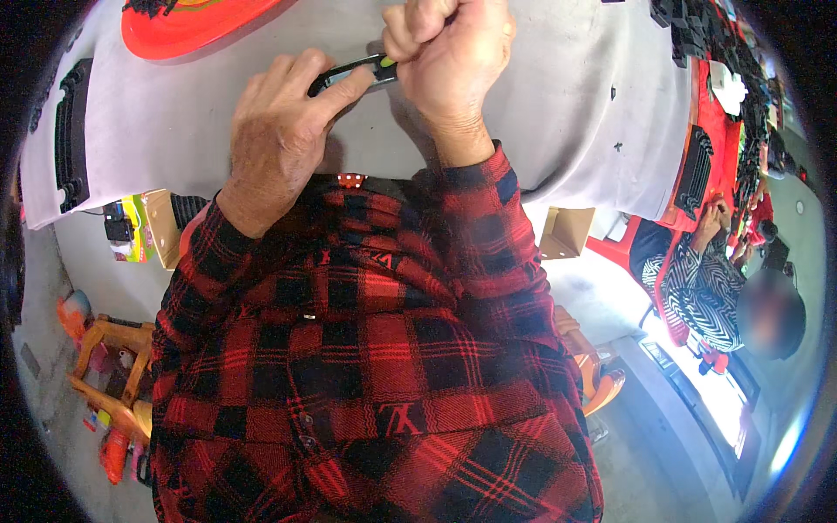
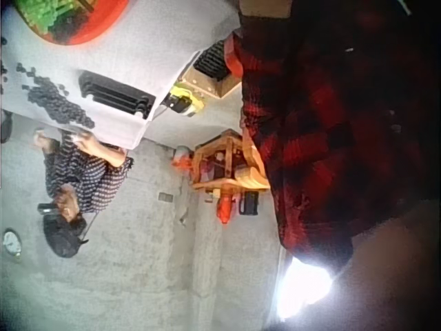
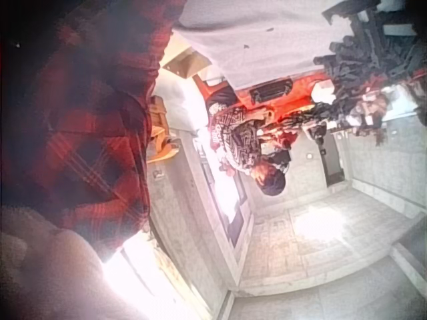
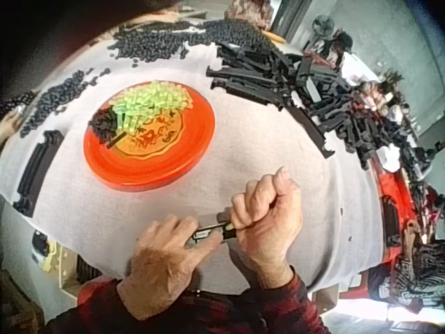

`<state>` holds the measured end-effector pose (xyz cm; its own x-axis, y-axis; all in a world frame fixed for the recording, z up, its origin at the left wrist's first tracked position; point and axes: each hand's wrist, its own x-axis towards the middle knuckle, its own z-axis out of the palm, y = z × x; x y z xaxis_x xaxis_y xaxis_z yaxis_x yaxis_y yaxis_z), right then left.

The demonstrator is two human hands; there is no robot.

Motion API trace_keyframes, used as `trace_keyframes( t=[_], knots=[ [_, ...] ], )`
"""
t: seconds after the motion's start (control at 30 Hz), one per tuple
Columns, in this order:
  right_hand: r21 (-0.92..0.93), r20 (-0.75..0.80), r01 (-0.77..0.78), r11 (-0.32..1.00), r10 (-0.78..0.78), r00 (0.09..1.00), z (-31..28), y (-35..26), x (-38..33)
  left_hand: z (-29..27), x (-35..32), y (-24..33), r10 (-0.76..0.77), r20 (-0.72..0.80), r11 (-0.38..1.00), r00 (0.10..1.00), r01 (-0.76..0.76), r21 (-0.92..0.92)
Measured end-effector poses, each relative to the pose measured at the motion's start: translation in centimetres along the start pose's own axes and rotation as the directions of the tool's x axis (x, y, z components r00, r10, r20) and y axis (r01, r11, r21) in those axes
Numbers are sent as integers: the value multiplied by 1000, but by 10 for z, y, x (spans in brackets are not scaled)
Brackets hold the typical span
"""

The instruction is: The person assembles internal components into a black plastic housing using a small adjustment tool.

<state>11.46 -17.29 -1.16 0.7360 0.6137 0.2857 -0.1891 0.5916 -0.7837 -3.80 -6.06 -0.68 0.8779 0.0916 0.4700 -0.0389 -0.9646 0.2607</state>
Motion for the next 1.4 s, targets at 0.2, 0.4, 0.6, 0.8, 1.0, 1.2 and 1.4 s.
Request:
trace_keyframes(
  t=[0.2, 0.4, 0.6, 0.8, 1.0, 1.2, 1.4],
  knots=[
    [36, -173, -78, 996, 83, 981, 23, -6, -3, 0, -1, -1, 2, 6, 1000, 1000, -2, 14],
    [91, -124, -50, 995, 61, 990, 20, -4, -3, 0, 0, -1, 15, 11, 1000, 1000, -15, 11],
    [11, -146, -33, 999, 34, 989, 18, -2, -5, -1, -2, -1, -2, 15, 1000, 1000, 2, -11],
    [67, -209, -27, 997, 41, 977, 20, -7, -4, -6, 1, 2, -25, 76, 1000, 997, 25, -4],
    [91, -116, -22, 996, 33, 993, 19, -4, -2, -2, 1, -2, 26, 9, 1000, 1000, -26, -10],
    [-1, -109, -11, 1000, 11, 994, 21, -3, -3, -2, 0, 0, 17, 33, 1000, 999, -18, 24],
    [-8, -153, -43, 999, 41, 987, 26, -4, -3, -4, 3, 0, 18, 43, 1000, 999, -18, -6]
  ],
)
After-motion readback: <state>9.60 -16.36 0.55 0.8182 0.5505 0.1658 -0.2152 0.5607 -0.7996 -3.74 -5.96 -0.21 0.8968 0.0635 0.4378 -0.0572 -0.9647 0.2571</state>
